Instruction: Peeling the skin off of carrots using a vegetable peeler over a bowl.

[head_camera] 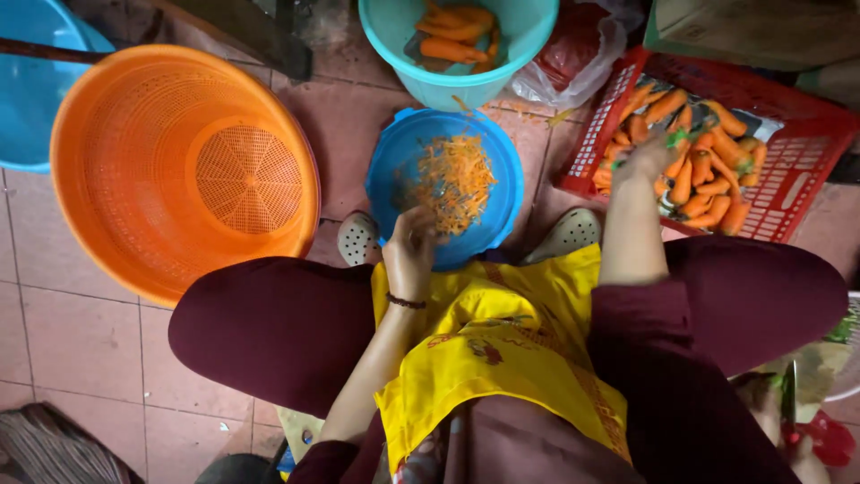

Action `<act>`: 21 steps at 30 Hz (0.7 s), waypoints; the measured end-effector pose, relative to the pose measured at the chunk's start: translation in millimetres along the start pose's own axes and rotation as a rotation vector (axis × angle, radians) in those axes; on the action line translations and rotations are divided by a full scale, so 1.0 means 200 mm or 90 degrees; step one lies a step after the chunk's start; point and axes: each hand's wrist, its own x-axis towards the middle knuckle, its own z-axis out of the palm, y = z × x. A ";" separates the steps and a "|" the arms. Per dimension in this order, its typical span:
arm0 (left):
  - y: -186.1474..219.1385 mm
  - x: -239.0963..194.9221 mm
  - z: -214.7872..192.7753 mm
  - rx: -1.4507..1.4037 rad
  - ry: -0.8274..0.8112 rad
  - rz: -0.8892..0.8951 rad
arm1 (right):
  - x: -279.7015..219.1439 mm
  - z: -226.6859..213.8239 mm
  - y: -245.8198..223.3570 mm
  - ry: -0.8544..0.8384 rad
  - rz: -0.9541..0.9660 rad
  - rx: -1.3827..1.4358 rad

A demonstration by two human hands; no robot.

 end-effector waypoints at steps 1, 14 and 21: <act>0.01 0.00 0.00 -0.029 0.003 -0.003 | -0.06 0.01 -0.01 -0.063 0.000 0.033; -0.30 0.00 0.10 -0.353 -0.084 -0.238 | -1.76 -0.46 -0.29 -0.797 -0.311 -0.364; -0.35 -0.03 0.08 -0.140 -0.048 -0.071 | -1.52 -0.35 -0.10 -0.773 -0.643 -0.554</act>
